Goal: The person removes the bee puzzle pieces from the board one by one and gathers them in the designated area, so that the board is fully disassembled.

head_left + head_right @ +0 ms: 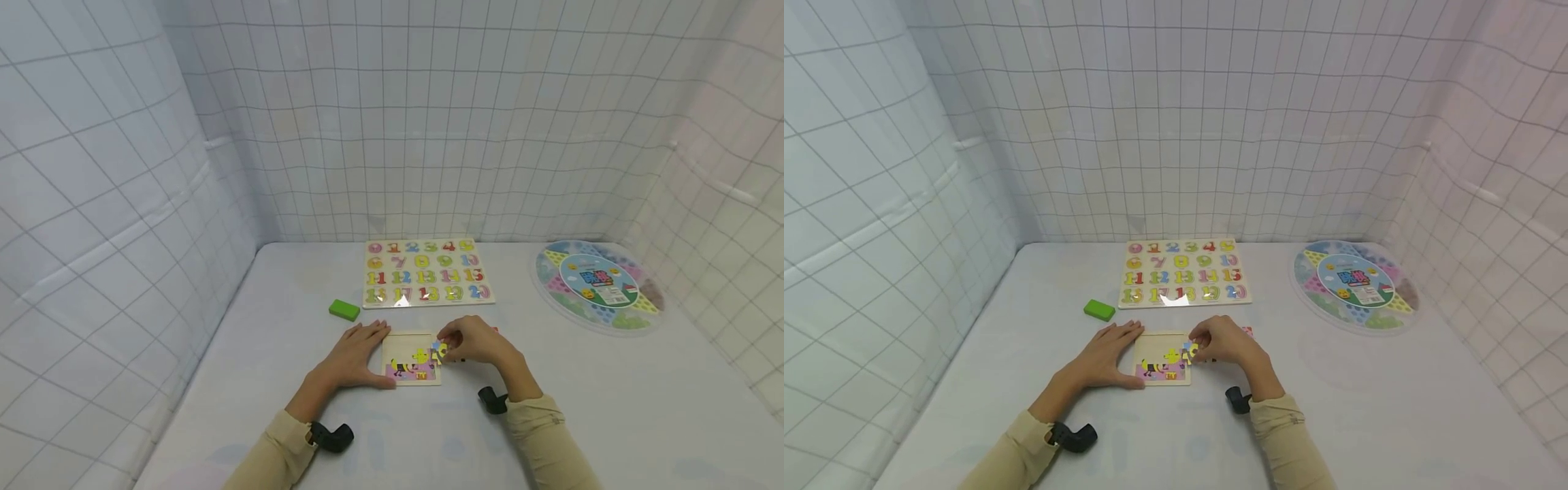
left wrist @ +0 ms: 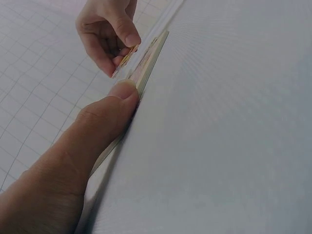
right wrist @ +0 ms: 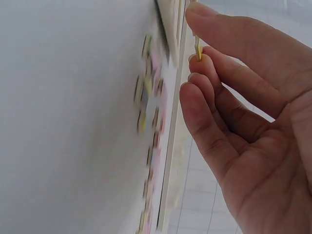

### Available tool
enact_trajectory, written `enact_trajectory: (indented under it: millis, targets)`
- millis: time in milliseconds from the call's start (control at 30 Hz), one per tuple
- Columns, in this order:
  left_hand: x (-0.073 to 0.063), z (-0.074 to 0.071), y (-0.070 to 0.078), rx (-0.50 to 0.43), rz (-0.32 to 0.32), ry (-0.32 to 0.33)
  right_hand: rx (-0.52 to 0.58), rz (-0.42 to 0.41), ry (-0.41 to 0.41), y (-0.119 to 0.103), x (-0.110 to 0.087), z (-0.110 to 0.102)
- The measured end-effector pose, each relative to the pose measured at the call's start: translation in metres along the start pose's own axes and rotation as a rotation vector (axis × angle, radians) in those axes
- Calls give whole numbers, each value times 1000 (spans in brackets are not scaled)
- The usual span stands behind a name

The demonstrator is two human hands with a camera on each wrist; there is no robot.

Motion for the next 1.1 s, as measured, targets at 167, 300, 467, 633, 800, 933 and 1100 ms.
enact_trajectory:
  millis: [167, 300, 467, 633, 800, 933, 1100]
  targets:
    - [0, 1, -2, -1, -12, -4, -4, 17, 10, 14, -13, -13]
    - [1, 2, -3, -9, -14, 0, 8, 43, 14, 25, -22, -22]
    - [0, 3, -3, -13, -15, -7, 13, 55, 12, 38, -29, -30]
    - [0, 2, -3, -17, -17, -10, 8, 70, 14, 50, -33, -33]
    - [-1, 2, -3, -18, -17, -15, 10, 69, 4, 55, -36, -32]
    - [0, 1, -1, -15, -12, -13, -3, 63, -2, 56, -36, -31]
    - [0, -1, 0, -17, -8, -8, -14, 64, 2, 56, -37, -33]
Point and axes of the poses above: each hand's wrist, its own x-axis towards the middle knuckle, its own z-axis out of the palm, y = z × x, the point moved 8 cm from there along x, towards the middle knuckle, and after that the axes turned 4 degrees about -z, right-handed, at the moved point
